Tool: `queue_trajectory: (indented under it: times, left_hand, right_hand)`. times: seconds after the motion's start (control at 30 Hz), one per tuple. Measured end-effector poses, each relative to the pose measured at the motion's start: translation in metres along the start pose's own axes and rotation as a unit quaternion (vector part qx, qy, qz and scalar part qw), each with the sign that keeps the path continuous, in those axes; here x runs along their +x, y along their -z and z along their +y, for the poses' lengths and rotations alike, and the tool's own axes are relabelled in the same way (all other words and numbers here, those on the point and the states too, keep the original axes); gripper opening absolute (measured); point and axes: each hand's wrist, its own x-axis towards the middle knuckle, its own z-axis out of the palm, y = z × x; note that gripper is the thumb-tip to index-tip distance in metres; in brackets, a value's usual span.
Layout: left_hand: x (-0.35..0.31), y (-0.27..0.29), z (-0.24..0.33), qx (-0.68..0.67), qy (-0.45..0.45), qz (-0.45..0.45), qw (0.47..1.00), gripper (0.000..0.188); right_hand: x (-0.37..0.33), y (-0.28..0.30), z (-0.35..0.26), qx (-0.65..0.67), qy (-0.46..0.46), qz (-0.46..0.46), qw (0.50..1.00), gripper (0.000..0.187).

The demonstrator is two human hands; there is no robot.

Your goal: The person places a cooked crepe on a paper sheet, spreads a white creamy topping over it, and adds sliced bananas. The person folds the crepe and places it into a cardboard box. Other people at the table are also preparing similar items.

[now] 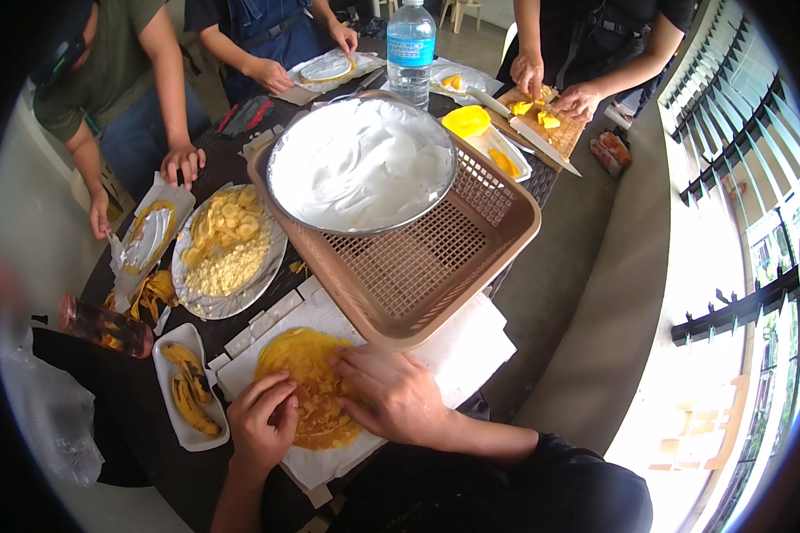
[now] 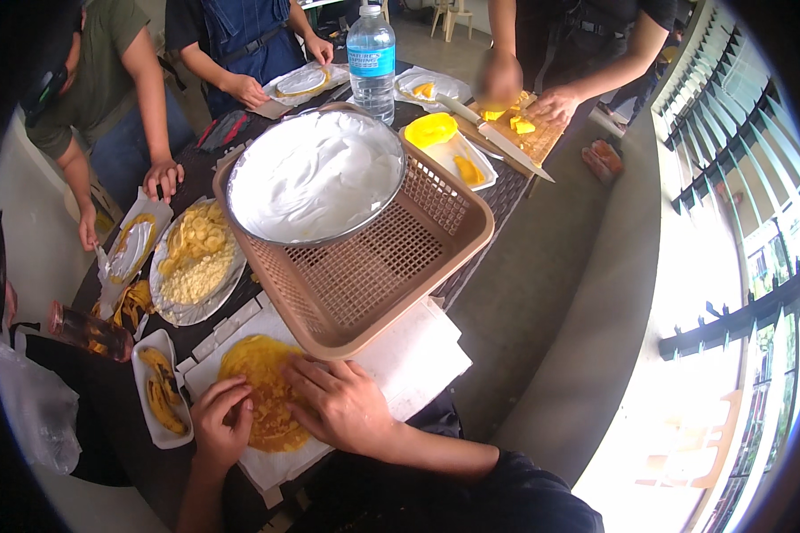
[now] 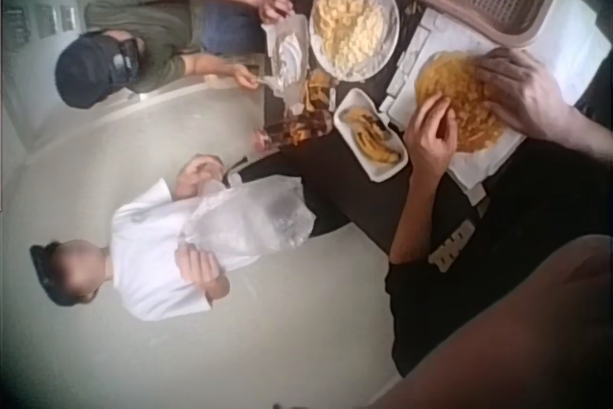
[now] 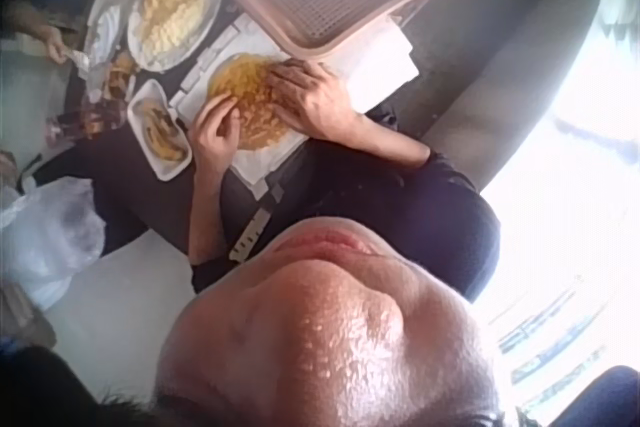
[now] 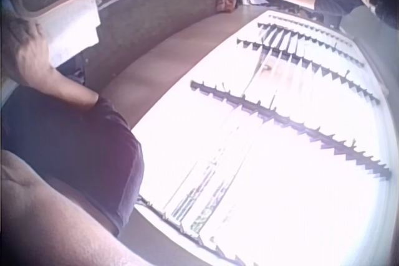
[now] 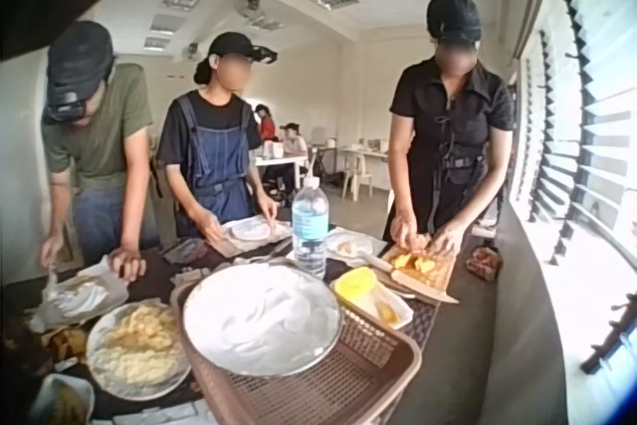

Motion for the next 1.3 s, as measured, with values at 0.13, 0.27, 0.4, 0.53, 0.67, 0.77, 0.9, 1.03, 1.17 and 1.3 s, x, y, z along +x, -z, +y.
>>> queue_trajectory:
  times: [0.13,0.27,0.4,0.53,0.67,0.77,0.9,1.03,1.17,1.3]
  left_hand:
    - [-0.0010,-0.0007,-0.0002,0.002,0.006,0.000,1.000,0.018]
    - [-0.0022,-0.0010,0.0002,-0.004,0.020,0.000,1.000,0.017]
    - [-0.0025,-0.0011,-0.0003,-0.011,0.025,0.000,1.000,0.017]
    - [-0.0033,-0.0017,-0.0005,-0.019,0.038,-0.002,0.999,0.016]
    - [-0.0040,-0.0019,-0.0008,-0.020,0.039,-0.001,0.999,0.016]
    - [-0.0046,-0.0023,-0.0008,-0.017,0.034,0.003,0.999,0.016]
    - [-0.0039,-0.0019,-0.0006,-0.018,0.043,0.000,0.999,0.015]
    - [-0.0030,-0.0024,0.0001,-0.021,0.042,0.008,0.999,0.015]
    - [-0.0044,-0.0018,0.0006,-0.036,0.054,0.003,0.998,0.015]
    - [-0.0043,-0.0023,-0.0002,-0.028,0.018,0.022,0.999,0.016]
  right_hand:
    - [-0.0008,-0.0010,0.0004,0.000,-0.006,-0.006,1.000,0.044]
    - [-0.0018,-0.0018,0.0016,0.000,-0.011,-0.028,1.000,0.043]
    - [-0.0023,-0.0029,0.0022,-0.004,-0.011,-0.031,0.999,0.042]
    - [-0.0013,-0.0008,0.0021,-0.006,-0.008,-0.039,0.999,0.045]
    - [0.0009,0.0010,-0.0001,-0.005,-0.006,-0.023,1.000,0.046]
    - [0.0010,0.0005,-0.0015,0.004,-0.013,-0.007,1.000,0.047]
    - [-0.0009,-0.0024,-0.0007,-0.011,-0.010,-0.001,1.000,0.047]
    - [-0.0018,-0.0059,0.0027,-0.019,0.003,0.007,1.000,0.043]
    - [-0.0029,-0.0074,0.0018,-0.031,0.004,0.002,1.000,0.041]
    - [-0.0027,-0.0061,0.0019,-0.042,0.014,-0.011,0.999,0.044]
